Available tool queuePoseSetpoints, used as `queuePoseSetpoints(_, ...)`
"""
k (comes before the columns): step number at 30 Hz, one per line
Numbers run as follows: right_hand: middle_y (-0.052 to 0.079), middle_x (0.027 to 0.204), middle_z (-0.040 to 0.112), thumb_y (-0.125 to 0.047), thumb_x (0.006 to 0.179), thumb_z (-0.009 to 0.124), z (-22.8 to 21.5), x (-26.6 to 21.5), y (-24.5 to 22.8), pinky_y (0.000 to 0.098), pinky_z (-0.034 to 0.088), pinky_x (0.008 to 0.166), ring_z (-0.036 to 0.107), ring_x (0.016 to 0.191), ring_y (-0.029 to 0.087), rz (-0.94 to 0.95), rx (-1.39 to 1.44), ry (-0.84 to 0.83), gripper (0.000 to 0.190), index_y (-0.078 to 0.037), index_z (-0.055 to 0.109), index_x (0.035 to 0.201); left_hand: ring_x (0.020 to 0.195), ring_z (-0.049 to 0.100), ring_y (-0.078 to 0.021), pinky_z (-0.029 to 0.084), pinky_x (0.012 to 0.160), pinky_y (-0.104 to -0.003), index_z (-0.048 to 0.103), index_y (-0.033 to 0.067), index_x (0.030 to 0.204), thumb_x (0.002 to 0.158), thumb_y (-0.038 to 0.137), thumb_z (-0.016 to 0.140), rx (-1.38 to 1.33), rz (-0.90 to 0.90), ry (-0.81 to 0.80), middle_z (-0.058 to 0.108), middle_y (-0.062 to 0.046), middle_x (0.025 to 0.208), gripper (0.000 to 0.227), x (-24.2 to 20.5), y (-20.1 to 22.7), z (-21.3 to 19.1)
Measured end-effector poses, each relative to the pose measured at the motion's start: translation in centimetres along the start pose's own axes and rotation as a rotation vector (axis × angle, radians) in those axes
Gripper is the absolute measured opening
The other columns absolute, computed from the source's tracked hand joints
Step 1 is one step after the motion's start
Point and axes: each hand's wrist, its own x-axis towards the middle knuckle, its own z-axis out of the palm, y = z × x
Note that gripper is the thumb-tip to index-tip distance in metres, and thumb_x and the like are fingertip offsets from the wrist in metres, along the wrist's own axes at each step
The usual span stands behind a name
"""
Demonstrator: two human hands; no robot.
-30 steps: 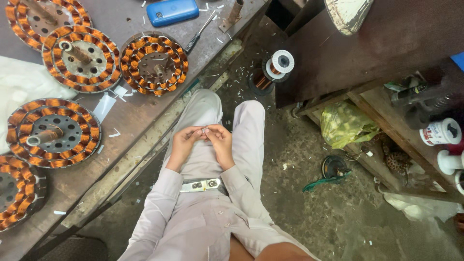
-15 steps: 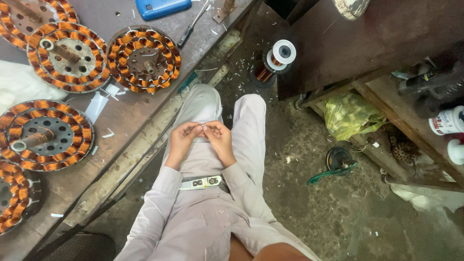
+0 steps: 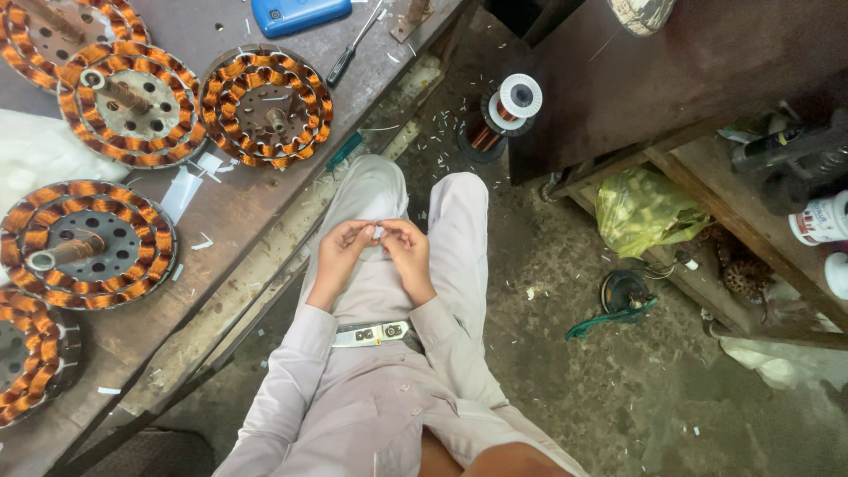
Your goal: The person sits on the floor and assembles motor stators by inserting small white insulating strips into the slots between copper windings. They use scissors to cut the strips and a screwdriver to press them into place, repeating the process across multiple stators.
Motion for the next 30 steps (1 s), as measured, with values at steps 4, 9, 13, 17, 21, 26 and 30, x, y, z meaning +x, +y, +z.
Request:
queuePoseSetpoints(4, 0.002, 0.1, 0.069, 0.002, 0.097, 0.064, 0.4, -0.3, -0.8, 0.0223, 0.05, 0.072, 0.062, 0.084, 0.006, 0.026, -0.034, -0.015, 0.021, -0.001, 0.069, 0.118, 0.094, 0.07, -0.0145, 0.057, 0.085, -0.029, 0.065, -0.0052, 0.122, 0.096, 0.0, 0.068, -0.052, 0.019, -0.038, 0.073, -0.011, 0.109, 0.026, -0.2, -0.2, -0.6)
queuePoseSetpoints(9, 0.002, 0.1, 0.067, 0.0, 0.092, 0.073, 1.4, -0.4, -1.7, 0.021, 0.052, 0.076, 0.064, 0.087, 0.007, 0.016, -0.07, 0.018, 0.02, -0.001, 0.07, 0.112, 0.098, 0.065, -0.0125, 0.055, 0.086, -0.027, 0.061, -0.0043, 0.13, 0.088, -0.008, 0.071, -0.061, 0.06, -0.017, 0.061, -0.005, 0.109, 0.044, -0.3, -0.8, -0.9)
queuePoseSetpoints(13, 0.001, 0.106, 0.064, -0.002, 0.092, 0.075, 1.5, -0.4, -2.0, 0.021, 0.051, 0.075, 0.062, 0.088, 0.006, -0.014, -0.163, 0.014, 0.014, 0.0, 0.072, 0.105, 0.099, 0.068, -0.0122, 0.058, 0.09, -0.027, 0.063, -0.002, 0.122, 0.094, -0.002, 0.067, -0.132, 0.04, 0.036, 0.064, -0.003, 0.113, 0.029, -0.1, -0.8, -0.8)
queuePoseSetpoints(17, 0.0, 0.102, 0.064, -0.002, 0.092, 0.077, 1.4, -0.2, -1.5, 0.0213, 0.05, 0.073, 0.061, 0.086, 0.006, 0.012, -0.137, -0.007, 0.014, 0.001, 0.071, 0.104, 0.1, 0.067, -0.0105, 0.054, 0.089, -0.025, 0.067, -0.002, 0.117, 0.099, 0.002, 0.068, -0.058, 0.06, 0.086, 0.071, -0.006, 0.11, 0.019, 0.1, -1.0, -0.6)
queuePoseSetpoints(21, 0.002, 0.096, 0.071, -0.003, 0.096, 0.074, 1.0, -0.2, -0.7, 0.0209, 0.049, 0.072, 0.062, 0.082, 0.006, 0.065, -0.054, 0.027, 0.013, 0.001, 0.071, 0.107, 0.1, 0.066, -0.0104, 0.053, 0.089, -0.026, 0.067, -0.0023, 0.113, 0.096, 0.002, 0.071, -0.006, 0.103, 0.091, 0.071, -0.006, 0.108, 0.018, 0.1, -1.3, -0.3)
queuePoseSetpoints(26, 0.003, 0.094, 0.072, -0.004, 0.098, 0.071, 0.5, -0.1, 0.2, 0.0225, 0.049, 0.07, 0.062, 0.078, 0.006, 0.033, -0.006, 0.083, 0.013, 0.002, 0.07, 0.11, 0.102, 0.068, -0.0127, 0.055, 0.093, -0.028, 0.067, -0.0039, 0.115, 0.094, 0.001, 0.072, -0.047, 0.071, 0.023, 0.072, -0.008, 0.111, 0.022, -0.1, -0.7, -0.4)
queuePoseSetpoints(30, 0.003, 0.097, 0.073, -0.002, 0.097, 0.07, 0.4, 0.1, 0.4, 0.0233, 0.051, 0.07, 0.064, 0.08, 0.007, 0.058, 0.037, 0.064, 0.014, 0.002, 0.069, 0.111, 0.104, 0.07, -0.0148, 0.056, 0.094, -0.029, 0.069, -0.0054, 0.119, 0.093, 0.001, 0.072, -0.043, 0.026, 0.01, 0.074, -0.011, 0.114, 0.027, -0.3, -0.3, -0.5)
